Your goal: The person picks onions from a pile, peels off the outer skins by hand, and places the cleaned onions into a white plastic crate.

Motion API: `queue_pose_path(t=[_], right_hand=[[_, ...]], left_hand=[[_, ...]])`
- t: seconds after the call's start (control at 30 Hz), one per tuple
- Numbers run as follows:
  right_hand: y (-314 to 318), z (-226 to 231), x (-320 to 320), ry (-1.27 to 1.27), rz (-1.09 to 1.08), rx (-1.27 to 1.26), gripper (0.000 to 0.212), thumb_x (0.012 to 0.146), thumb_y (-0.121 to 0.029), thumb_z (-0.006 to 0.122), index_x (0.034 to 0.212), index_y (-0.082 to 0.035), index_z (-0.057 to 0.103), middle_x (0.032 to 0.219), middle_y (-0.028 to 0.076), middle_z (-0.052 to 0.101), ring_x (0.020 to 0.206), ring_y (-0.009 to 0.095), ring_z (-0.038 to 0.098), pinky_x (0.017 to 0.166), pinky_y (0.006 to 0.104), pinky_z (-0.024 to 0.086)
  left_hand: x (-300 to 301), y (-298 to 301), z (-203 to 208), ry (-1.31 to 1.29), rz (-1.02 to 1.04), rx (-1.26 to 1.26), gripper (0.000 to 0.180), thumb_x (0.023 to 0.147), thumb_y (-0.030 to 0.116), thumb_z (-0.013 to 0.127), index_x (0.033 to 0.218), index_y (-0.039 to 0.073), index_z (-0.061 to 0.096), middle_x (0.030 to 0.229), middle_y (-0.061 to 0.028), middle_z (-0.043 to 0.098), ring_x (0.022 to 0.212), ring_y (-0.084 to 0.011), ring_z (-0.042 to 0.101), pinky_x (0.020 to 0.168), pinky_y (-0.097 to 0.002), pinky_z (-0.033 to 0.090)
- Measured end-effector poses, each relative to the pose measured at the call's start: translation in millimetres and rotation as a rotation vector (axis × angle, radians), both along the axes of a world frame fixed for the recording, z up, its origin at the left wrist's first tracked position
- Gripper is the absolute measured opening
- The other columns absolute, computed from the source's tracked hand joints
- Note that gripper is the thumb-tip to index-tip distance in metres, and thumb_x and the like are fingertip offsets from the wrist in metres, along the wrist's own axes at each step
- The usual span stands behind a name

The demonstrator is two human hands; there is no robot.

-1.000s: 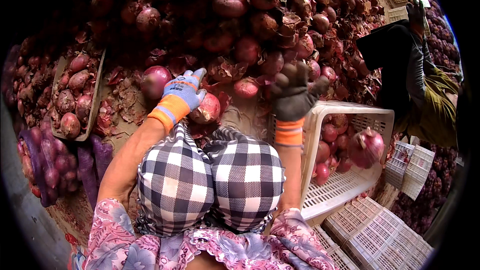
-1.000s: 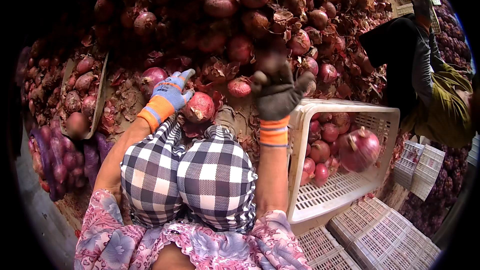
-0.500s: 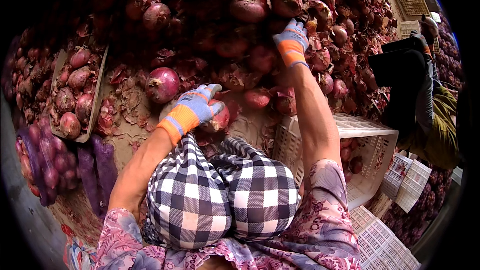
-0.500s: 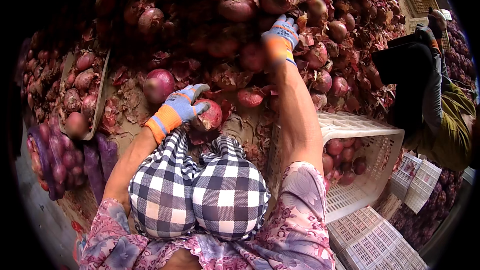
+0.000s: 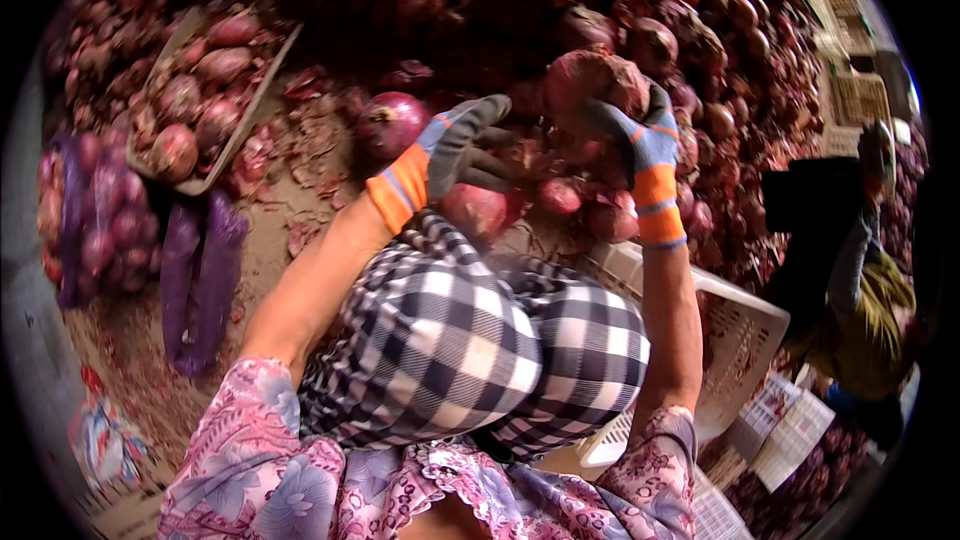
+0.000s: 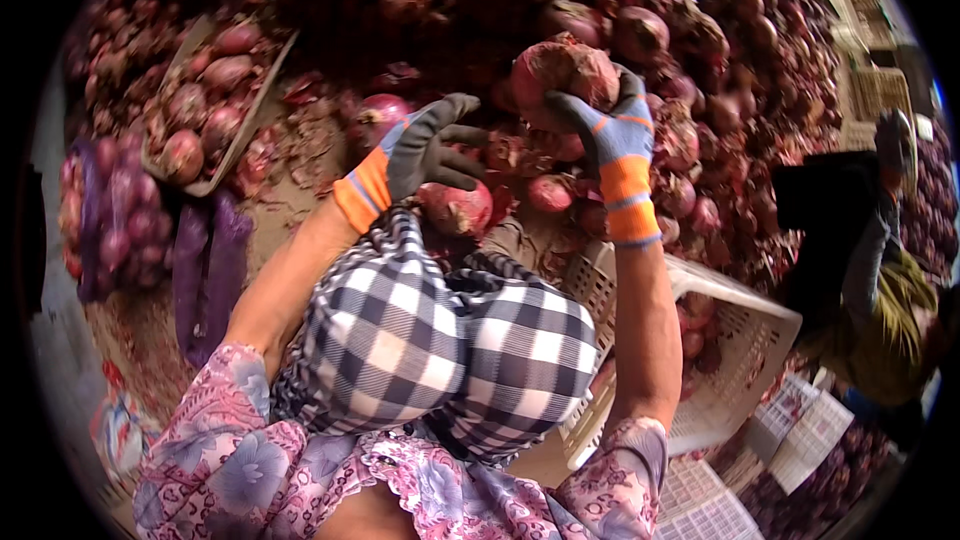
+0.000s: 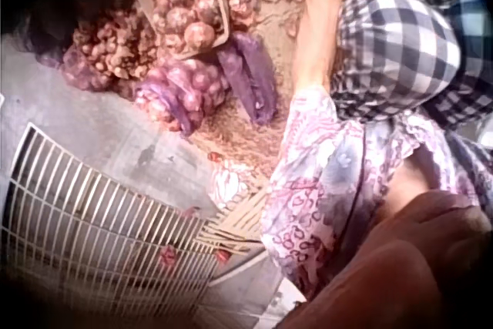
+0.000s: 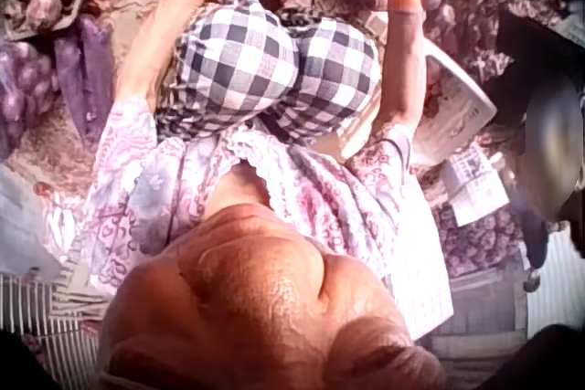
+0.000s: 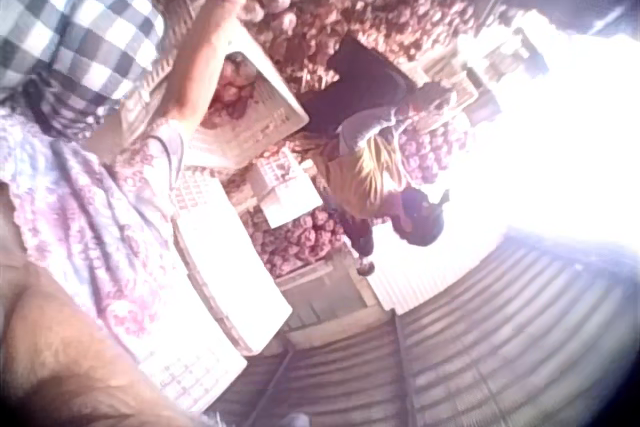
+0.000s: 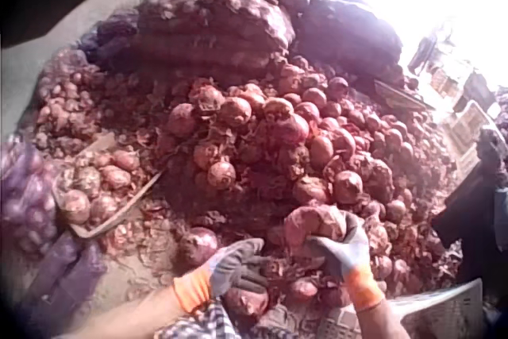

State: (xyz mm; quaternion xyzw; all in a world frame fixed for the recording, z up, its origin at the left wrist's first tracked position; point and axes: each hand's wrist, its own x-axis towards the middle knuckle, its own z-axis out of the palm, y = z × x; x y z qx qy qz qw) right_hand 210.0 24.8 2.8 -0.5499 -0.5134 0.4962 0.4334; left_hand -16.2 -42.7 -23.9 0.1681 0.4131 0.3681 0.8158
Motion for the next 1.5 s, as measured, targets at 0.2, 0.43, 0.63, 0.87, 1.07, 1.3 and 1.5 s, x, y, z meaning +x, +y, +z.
queue_pose_path(t=[0.2,0.43,0.63,0.87,1.07,1.3,1.5], right_hand=[[-43,79,-104,-0.613,0.649,0.819,0.064,0.056,-0.014,0.076,0.113,-0.005,0.051,0.111,0.014,0.052,0.102,0.033,0.049,0.088,0.0394,0.041],[-49,72,-127,-0.318,0.766,0.227,0.051,0.073,-0.002,0.066,0.12,-0.001,0.047,0.115,0.01,0.052,0.107,0.02,0.051,0.088,0.0282,0.044],[-75,20,-79,-0.066,0.53,-0.373,0.039,0.08,0.0,0.059,0.118,-0.001,0.049,0.107,0.006,0.058,0.096,0.013,0.055,0.084,0.0251,0.044],[-111,-6,-50,-0.002,0.294,-0.534,0.041,0.081,-0.003,0.059,0.12,-0.004,0.049,0.102,0.004,0.059,0.089,0.01,0.055,0.081,0.0233,0.044],[-106,-39,-51,-0.095,0.365,-0.455,0.038,0.081,-0.007,0.061,0.118,-0.003,0.051,0.1,0.005,0.06,0.088,0.012,0.055,0.078,0.0232,0.044],[-135,-74,-7,-0.273,0.267,-0.554,0.045,0.074,-0.02,0.066,0.116,-0.007,0.054,0.09,0.006,0.062,0.084,0.013,0.057,0.076,0.0258,0.045],[-76,-90,39,-0.732,-0.088,-0.252,0.051,0.068,-0.032,0.065,0.112,-0.007,0.055,0.107,0.015,0.059,0.098,0.029,0.057,0.084,0.0352,0.044]], left_hand=[[-34,-3,31,-0.992,0.198,-0.091,0.059,0.084,0.06,0.035,0.118,0.014,0.05,0.109,-0.0083,0.056,0.103,-0.0282,0.052,0.089,-0.0518,0.04],[-160,-52,-44,-0.683,0.595,0.226,0.039,0.084,0.025,0.052,0.114,0.001,0.049,0.122,-0.0166,0.048,0.113,-0.0291,0.046,0.101,-0.0427,0.033],[-325,-77,-4,0.093,0.888,0.322,0.025,0.075,0.019,0.059,0.096,0.004,0.06,0.094,-0.0095,0.063,0.089,-0.0217,0.06,0.082,-0.0373,0.048],[-490,-58,23,0.542,1.143,0.327,0.024,0.078,0.02,0.053,0.1,0.012,0.06,0.098,-0.0073,0.06,0.088,-0.0222,0.057,0.076,-0.0384,0.049],[-640,-109,-164,2.408,0.117,0.316,0.042,0.086,0.021,0.051,0.124,0.008,0.043,0.106,-0.0098,0.055,0.094,-0.0188,0.052,0.084,-0.029,0.042],[-544,-76,-78,1.513,0.545,0.266,0.046,0.084,0.027,0.056,0.12,0.0,0.046,0.105,-0.0132,0.057,0.09,-0.0212,0.053,0.081,-0.0309,0.041],[-343,-71,-25,1.412,0.685,0.767,0.041,0.086,0.006,0.053,0.125,-0.001,0.042,0.126,-0.0088,0.046,0.11,-0.0165,0.046,0.094,-0.0272,0.038]])
